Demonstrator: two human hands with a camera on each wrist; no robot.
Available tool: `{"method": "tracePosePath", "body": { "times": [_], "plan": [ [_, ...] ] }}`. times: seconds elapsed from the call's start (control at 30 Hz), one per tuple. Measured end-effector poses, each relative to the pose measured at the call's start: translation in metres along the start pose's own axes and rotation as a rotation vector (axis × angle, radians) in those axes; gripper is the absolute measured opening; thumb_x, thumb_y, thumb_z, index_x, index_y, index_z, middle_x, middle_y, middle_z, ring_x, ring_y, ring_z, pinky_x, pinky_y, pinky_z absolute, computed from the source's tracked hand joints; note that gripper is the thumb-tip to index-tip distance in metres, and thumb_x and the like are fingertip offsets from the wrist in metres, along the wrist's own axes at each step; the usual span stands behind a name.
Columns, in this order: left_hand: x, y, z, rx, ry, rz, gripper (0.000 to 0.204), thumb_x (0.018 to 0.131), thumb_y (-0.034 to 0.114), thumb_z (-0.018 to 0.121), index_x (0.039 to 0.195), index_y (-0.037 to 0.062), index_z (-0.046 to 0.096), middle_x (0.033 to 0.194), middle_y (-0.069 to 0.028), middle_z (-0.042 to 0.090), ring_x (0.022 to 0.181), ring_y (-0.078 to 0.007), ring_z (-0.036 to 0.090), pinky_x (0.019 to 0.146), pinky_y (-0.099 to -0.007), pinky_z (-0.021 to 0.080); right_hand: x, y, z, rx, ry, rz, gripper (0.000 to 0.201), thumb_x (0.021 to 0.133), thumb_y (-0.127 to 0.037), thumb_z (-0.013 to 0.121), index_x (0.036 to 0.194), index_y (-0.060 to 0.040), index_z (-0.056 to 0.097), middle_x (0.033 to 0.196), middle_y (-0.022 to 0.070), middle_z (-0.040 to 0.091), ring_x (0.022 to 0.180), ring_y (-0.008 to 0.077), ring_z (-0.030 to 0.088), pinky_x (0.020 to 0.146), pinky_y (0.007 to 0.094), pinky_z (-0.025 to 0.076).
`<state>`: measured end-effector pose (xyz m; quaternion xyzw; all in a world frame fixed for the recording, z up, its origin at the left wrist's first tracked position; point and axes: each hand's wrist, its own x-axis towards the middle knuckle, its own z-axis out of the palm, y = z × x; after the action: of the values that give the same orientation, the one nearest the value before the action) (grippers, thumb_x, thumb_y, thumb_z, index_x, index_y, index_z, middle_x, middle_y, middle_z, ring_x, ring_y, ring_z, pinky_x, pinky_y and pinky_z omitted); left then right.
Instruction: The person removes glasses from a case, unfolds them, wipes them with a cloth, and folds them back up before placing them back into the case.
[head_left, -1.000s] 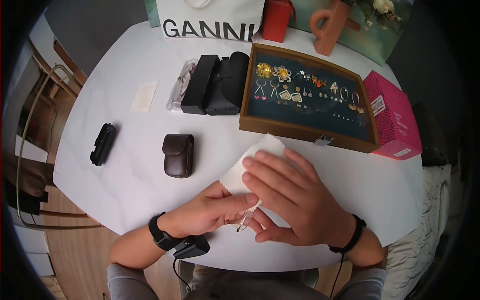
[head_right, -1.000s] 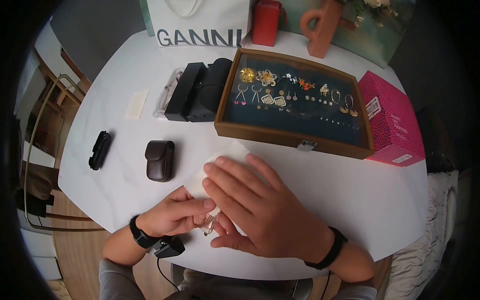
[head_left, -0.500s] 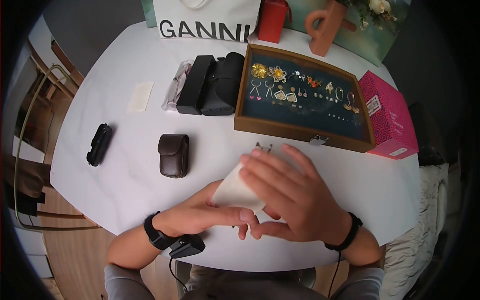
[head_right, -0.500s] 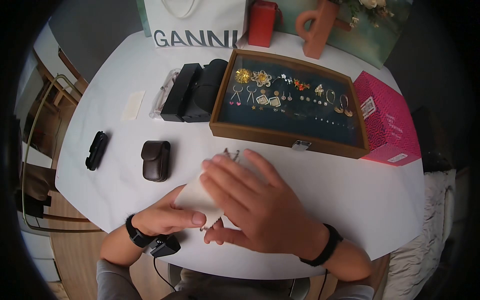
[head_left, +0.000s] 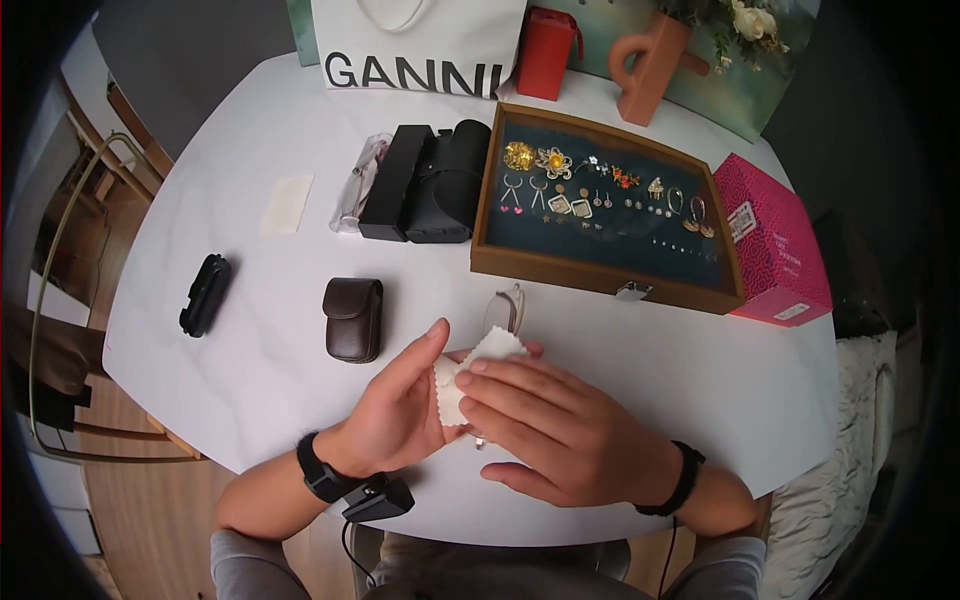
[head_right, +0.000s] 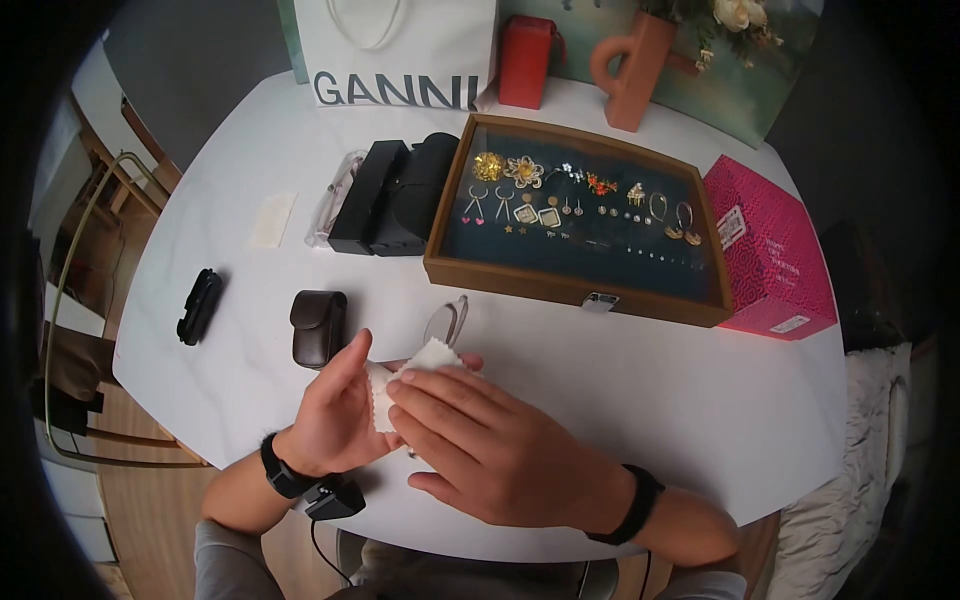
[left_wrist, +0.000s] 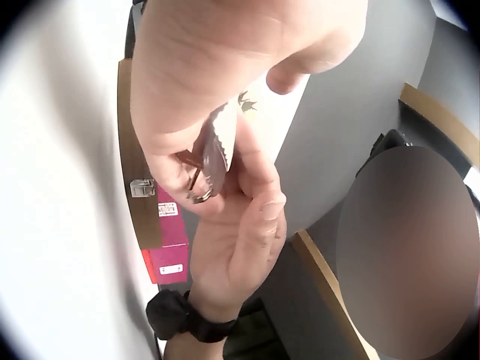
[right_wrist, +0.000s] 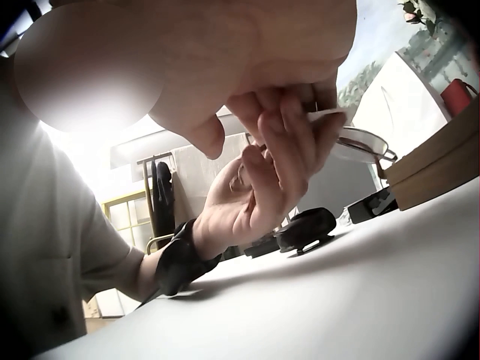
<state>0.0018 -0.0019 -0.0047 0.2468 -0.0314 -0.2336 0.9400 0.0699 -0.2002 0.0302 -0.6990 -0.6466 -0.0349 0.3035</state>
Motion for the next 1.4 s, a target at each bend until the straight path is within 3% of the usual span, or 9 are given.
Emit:
{"method": "tracePosePath", "body": {
  "times": [0.03, 0.27, 0.37, 0.43, 0.53, 0.77, 0.97, 1.07, 1.4],
  "plan": [
    [0.001, 0.003, 0.007, 0.126, 0.130, -0.067, 0.066, 0.107, 0.053, 0.019, 0.152, 0.0071, 0.033, 0.125, -0.0003, 0.061, 0.109, -0.0097, 0.058, 0.091, -0.0282, 0.046, 0.000, 0.000, 0.001, 0.012, -0.006, -0.013, 0.047, 0.082, -0.022, 0.072, 0.116, 0.0082, 0.060, 0.128, 0.0226, 0.057, 0.123, 0.0353, 0.055, 0.106, 0.0467, 0.043],
    [-0.002, 0.001, 0.009, 0.226, 0.175, -0.035, 0.066, 0.107, 0.054, 0.019, 0.155, 0.0110, 0.030, 0.115, 0.0031, 0.061, 0.095, -0.0077, 0.057, 0.080, -0.0254, 0.045, -0.002, -0.004, 0.004, -0.058, 0.070, -0.054, 0.036, 0.082, -0.014, 0.071, 0.110, 0.0075, 0.064, 0.121, 0.0197, 0.062, 0.119, 0.0320, 0.058, 0.102, 0.0445, 0.048],
    [-0.004, 0.006, 0.009, 0.381, 0.141, -0.069, 0.074, 0.104, 0.058, 0.019, 0.155, 0.0049, 0.025, 0.137, -0.0116, 0.053, 0.123, -0.0225, 0.055, 0.103, -0.0385, 0.044, -0.001, -0.002, 0.002, -0.167, 0.088, -0.066, 0.038, 0.087, -0.021, 0.068, 0.112, 0.0066, 0.064, 0.121, 0.0187, 0.063, 0.121, 0.0314, 0.057, 0.105, 0.0462, 0.045],
    [-0.008, -0.001, 0.010, 0.239, 0.193, -0.021, 0.061, 0.107, 0.053, 0.024, 0.150, 0.0120, 0.036, 0.113, -0.0015, 0.061, 0.088, -0.0103, 0.055, 0.076, -0.0274, 0.043, 0.002, -0.003, -0.007, -0.251, 0.082, -0.023, 0.042, 0.089, -0.027, 0.066, 0.114, 0.0060, 0.064, 0.123, 0.0187, 0.062, 0.123, 0.0315, 0.056, 0.107, 0.0471, 0.042],
    [-0.008, -0.001, 0.001, 0.358, 0.045, -0.018, 0.061, 0.106, 0.055, 0.023, 0.147, 0.0124, 0.036, 0.114, -0.0062, 0.061, 0.089, -0.0127, 0.056, 0.078, -0.0287, 0.044, 0.002, 0.000, -0.014, -0.340, 0.085, 0.052, 0.050, 0.091, -0.037, 0.063, 0.118, 0.0054, 0.062, 0.127, 0.0192, 0.061, 0.126, 0.0325, 0.054, 0.111, 0.0487, 0.037],
    [-0.003, -0.003, 0.012, 0.365, 0.011, 0.023, 0.061, 0.094, 0.003, 0.062, 0.147, 0.0057, 0.033, 0.116, -0.0098, 0.063, 0.105, -0.0173, 0.061, 0.088, -0.0327, 0.048, 0.001, 0.004, -0.019, -0.354, 0.141, 0.150, 0.060, 0.092, -0.042, 0.061, 0.127, 0.0065, 0.057, 0.134, 0.0217, 0.056, 0.131, 0.0347, 0.050, 0.112, 0.0498, 0.034],
    [-0.009, 0.000, 0.007, 0.427, 0.108, 0.010, 0.065, 0.088, -0.012, 0.058, 0.146, 0.0042, 0.035, 0.123, -0.0142, 0.063, 0.099, -0.0183, 0.065, 0.082, -0.0288, 0.051, -0.002, -0.005, -0.006, -0.275, 0.072, 0.038, 0.056, 0.090, -0.039, 0.063, 0.121, 0.0072, 0.059, 0.130, 0.0216, 0.058, 0.128, 0.0340, 0.052, 0.111, 0.0517, 0.034],
    [-0.007, 0.001, -0.004, 0.477, -0.039, -0.004, 0.062, 0.087, -0.014, 0.056, 0.144, 0.0028, 0.037, 0.116, -0.0147, 0.065, 0.093, -0.0189, 0.066, 0.078, -0.0298, 0.052, 0.001, -0.005, -0.018, -0.332, 0.111, 0.087, 0.054, 0.089, -0.037, 0.065, 0.119, 0.0076, 0.060, 0.128, 0.0218, 0.059, 0.126, 0.0342, 0.054, 0.111, 0.0521, 0.035],
    [-0.010, 0.000, 0.007, 0.625, 0.024, -0.032, 0.064, 0.087, -0.015, 0.050, 0.145, 0.0046, 0.030, 0.111, -0.0167, 0.065, 0.086, -0.0215, 0.067, 0.072, -0.0310, 0.054, -0.002, -0.002, -0.008, -0.299, 0.091, -0.006, 0.050, 0.089, -0.035, 0.063, 0.116, 0.0074, 0.063, 0.127, 0.0188, 0.061, 0.128, 0.0318, 0.053, 0.114, 0.0491, 0.033]
  ]
}}
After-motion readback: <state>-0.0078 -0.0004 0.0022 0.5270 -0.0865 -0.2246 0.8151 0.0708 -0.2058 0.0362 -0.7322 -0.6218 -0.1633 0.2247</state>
